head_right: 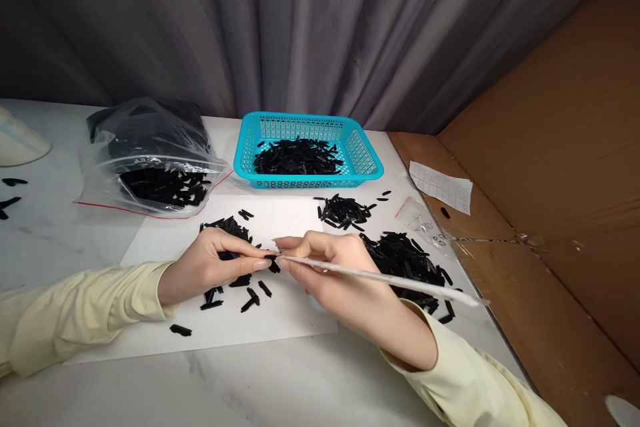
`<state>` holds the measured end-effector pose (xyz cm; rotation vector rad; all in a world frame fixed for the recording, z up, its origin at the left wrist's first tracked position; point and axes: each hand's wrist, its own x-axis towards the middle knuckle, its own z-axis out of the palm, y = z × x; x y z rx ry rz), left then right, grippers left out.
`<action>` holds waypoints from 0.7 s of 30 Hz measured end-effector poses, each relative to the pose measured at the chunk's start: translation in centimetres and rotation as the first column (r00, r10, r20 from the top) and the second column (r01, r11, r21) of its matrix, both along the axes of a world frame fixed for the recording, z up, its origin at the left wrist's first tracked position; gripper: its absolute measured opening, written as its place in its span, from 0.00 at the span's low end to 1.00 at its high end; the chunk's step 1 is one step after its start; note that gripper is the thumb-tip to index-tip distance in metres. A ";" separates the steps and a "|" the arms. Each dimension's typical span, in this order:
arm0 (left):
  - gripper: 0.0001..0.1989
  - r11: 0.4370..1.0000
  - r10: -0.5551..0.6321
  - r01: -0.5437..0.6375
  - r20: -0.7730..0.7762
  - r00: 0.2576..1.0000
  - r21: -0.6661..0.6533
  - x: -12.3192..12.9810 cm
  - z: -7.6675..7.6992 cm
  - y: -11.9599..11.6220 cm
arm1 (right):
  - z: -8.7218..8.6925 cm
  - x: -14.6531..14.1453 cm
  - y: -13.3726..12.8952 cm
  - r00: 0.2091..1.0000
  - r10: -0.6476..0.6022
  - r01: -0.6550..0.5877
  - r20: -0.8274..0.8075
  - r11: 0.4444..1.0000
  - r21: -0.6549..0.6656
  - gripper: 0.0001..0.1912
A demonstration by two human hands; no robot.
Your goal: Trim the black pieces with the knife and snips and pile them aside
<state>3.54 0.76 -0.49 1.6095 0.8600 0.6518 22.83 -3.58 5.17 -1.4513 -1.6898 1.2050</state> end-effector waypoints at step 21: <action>0.16 0.991 0.032 -0.027 0.041 0.999 -0.130 0.0 2.4 1.2 | -0.7 2.6 0.7 0.783 -0.112 -0.243 0.612 0.851 0.467 0.12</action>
